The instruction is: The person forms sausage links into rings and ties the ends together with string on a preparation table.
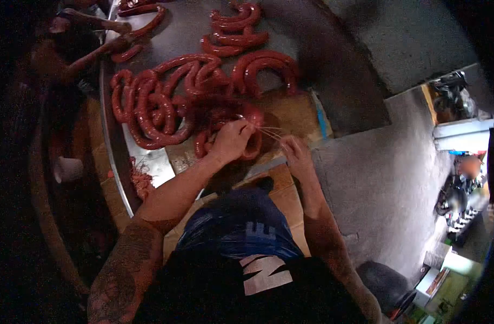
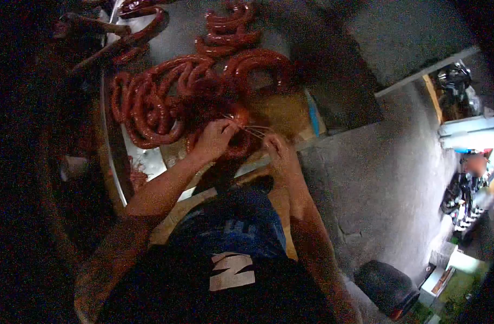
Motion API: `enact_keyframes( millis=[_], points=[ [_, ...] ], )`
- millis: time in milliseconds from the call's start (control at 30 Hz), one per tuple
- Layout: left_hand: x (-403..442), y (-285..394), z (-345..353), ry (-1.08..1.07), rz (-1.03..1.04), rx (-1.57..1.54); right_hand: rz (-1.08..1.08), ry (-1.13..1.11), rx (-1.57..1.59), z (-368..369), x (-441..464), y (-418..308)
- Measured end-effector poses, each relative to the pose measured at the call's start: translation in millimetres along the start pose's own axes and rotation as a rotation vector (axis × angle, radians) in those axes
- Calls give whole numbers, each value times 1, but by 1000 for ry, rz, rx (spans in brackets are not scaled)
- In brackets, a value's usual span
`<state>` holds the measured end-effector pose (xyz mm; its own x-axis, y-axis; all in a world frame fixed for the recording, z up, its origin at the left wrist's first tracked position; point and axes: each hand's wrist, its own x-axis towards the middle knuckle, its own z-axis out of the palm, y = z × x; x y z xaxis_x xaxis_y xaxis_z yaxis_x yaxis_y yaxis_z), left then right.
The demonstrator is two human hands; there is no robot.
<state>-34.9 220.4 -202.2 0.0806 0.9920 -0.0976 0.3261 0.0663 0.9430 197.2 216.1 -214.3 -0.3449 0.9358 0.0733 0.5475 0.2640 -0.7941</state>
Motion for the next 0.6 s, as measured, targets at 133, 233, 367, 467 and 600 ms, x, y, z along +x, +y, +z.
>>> enact_keyframes(
  millis=[133, 233, 367, 467, 600],
  points=[
    [2, -19, 9, -121, -70, 363, 478, 316, -294, -175, -184, 106],
    [3, -48, 8, -228, 8, 436, 448, 995, -500, -319, -307, 95],
    [-12, -45, 41, -167, 9, 308, -451, 1111, -71, -232, -154, -51],
    [-17, -55, 55, -174, -87, 230, -374, 490, 636, -76, -60, -66],
    [-28, -55, 62, -58, -5, 230, -10, -164, 394, 19, -16, -50]
  ],
)
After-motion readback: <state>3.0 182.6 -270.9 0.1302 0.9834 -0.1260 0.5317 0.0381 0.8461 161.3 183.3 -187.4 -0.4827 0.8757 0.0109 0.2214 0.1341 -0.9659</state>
